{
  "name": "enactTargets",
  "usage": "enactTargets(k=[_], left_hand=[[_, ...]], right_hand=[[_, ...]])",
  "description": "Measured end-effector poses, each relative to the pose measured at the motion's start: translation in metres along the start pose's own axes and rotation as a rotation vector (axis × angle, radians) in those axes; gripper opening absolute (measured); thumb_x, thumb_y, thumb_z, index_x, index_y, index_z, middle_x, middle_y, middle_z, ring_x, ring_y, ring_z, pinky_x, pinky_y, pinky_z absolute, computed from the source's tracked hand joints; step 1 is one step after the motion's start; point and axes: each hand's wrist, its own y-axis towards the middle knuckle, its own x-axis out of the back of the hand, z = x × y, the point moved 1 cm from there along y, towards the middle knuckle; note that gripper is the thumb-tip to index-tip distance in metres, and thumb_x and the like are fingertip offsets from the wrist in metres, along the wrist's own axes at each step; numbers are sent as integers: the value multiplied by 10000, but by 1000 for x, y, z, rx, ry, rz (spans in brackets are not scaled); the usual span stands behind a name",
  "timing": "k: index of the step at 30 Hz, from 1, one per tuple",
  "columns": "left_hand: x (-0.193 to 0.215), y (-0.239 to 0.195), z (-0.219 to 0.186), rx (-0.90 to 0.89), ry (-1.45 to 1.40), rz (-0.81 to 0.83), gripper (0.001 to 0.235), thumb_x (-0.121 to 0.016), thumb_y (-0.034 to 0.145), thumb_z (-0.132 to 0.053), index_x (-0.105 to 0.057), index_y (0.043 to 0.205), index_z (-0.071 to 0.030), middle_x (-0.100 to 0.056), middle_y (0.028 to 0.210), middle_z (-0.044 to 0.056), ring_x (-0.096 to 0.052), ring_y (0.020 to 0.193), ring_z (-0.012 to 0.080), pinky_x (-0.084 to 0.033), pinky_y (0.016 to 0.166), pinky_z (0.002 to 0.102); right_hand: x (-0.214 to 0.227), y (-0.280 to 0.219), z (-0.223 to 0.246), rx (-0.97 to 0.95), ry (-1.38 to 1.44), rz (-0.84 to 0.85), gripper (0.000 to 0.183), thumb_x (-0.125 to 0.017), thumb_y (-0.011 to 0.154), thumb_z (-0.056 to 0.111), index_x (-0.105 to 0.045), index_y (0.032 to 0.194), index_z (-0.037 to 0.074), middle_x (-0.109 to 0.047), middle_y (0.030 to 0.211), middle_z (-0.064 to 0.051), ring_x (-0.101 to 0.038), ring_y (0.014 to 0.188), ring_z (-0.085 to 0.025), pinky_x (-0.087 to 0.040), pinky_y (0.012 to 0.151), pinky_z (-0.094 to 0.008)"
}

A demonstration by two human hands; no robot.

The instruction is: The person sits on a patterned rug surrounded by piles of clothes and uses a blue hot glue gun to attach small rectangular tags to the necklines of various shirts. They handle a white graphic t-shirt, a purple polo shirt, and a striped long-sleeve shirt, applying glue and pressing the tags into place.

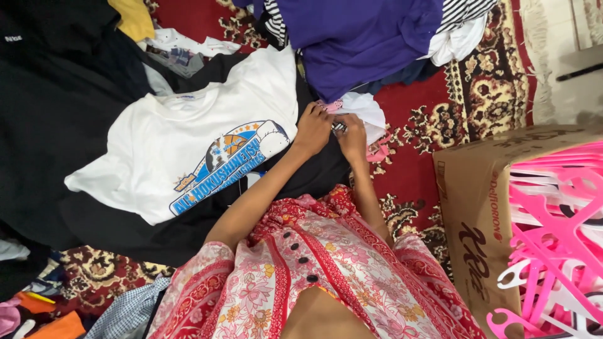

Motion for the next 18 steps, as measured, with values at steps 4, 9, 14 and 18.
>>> enactTargets(k=[4, 9, 14, 18], left_hand=[[35, 6, -9, 5, 14, 19, 190, -573, 840, -172, -725, 920, -91, -767, 880, 129, -673, 982, 267, -313, 1122, 448], [44, 3, -12, 5, 23, 33, 182, -562, 873, -137, -722, 929, -72, -766, 894, 137, -661, 1024, 275, -292, 1145, 432], [37, 2, -10, 8, 13, 41, 176, -591, 860, -169, -714, 934, -67, -762, 917, 144, -651, 1046, 277, -275, 1162, 444], [32, -1, -10, 12, 1, 43, 168, -616, 868, -182, -714, 943, -68, -760, 917, 139, -647, 1036, 270, -275, 1163, 439]], right_hand=[[-25, 4, -20, 29, -106, 45, 412, -765, 734, -31, -718, 1117, 114, -653, 1145, -86, -591, 1124, -351, -508, 990, -478], [-32, 4, -19, 41, -345, 139, 637, -846, 716, 91, -629, 1301, 220, -491, 1252, -29, -476, 1162, -303, -473, 922, -433], [-32, 7, -24, 60, -313, 113, 615, -845, 730, 121, -628, 1297, 220, -503, 1222, -37, -498, 1146, -305, -468, 904, -436], [-18, 0, -11, 88, -299, 89, 493, -795, 799, 136, -638, 1264, 180, -531, 1174, -41, -518, 1125, -293, -442, 892, -434]])
